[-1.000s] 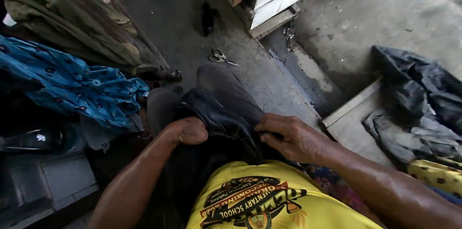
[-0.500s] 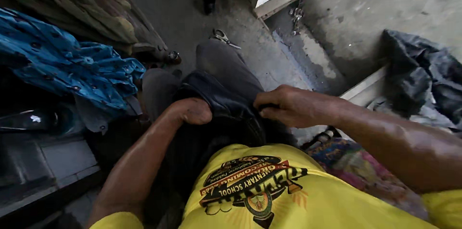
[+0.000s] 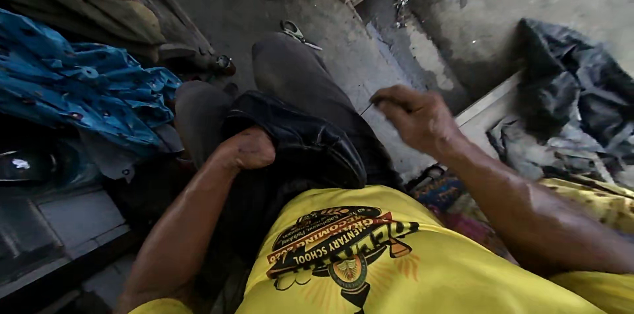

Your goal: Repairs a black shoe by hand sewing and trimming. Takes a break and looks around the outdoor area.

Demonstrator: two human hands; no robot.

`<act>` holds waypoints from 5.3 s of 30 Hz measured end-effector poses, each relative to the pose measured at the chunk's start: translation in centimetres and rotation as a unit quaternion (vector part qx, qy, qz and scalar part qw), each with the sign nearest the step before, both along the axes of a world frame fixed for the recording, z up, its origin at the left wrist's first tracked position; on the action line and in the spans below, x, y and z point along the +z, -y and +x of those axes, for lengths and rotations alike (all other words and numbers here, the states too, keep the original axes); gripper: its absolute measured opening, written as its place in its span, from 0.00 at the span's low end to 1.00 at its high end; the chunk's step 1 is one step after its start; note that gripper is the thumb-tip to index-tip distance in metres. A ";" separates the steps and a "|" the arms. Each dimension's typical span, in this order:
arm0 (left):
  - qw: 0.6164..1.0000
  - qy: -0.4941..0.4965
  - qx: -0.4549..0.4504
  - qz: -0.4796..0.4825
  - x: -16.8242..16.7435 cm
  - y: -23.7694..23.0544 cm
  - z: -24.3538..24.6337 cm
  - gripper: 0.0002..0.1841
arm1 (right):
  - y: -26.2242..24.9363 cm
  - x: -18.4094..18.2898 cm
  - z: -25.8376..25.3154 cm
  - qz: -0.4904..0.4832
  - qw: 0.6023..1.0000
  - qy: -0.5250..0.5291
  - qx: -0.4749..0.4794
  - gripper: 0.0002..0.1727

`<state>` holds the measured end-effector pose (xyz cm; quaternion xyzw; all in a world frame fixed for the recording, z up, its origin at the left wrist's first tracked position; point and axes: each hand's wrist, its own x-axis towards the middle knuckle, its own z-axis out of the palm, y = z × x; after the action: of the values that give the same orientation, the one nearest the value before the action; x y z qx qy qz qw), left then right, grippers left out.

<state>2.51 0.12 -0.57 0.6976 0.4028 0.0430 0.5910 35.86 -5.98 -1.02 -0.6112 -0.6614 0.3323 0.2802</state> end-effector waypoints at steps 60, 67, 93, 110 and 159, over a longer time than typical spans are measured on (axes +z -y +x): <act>0.985 -0.119 0.002 0.124 1.1 3.0 -3.2 0.05 | -0.8 3.3 -0.8 -0.227 0.883 -0.336 0.236 0.09; 0.987 -0.098 0.026 0.126 0.6 3.1 -3.6 0.08 | 0.4 2.6 0.8 -0.213 0.856 -0.428 0.199 0.14; 0.951 0.010 -0.136 0.276 5.5 0.2 7.0 0.08 | 0.0 2.8 -1.7 -0.151 0.927 -0.300 0.164 0.12; 0.963 0.002 -0.079 0.257 4.8 0.3 7.0 0.09 | 0.1 2.1 -0.2 -0.104 0.957 -0.213 0.165 0.10; 0.975 0.119 0.145 0.116 3.7 -0.6 7.0 0.12 | 0.9 1.4 -5.7 -0.128 0.923 -0.360 0.044 0.08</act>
<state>9.52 0.74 3.18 0.6854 0.4185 0.2578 0.5372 30.16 -6.93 0.34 -0.4515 -0.4940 0.6238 0.4036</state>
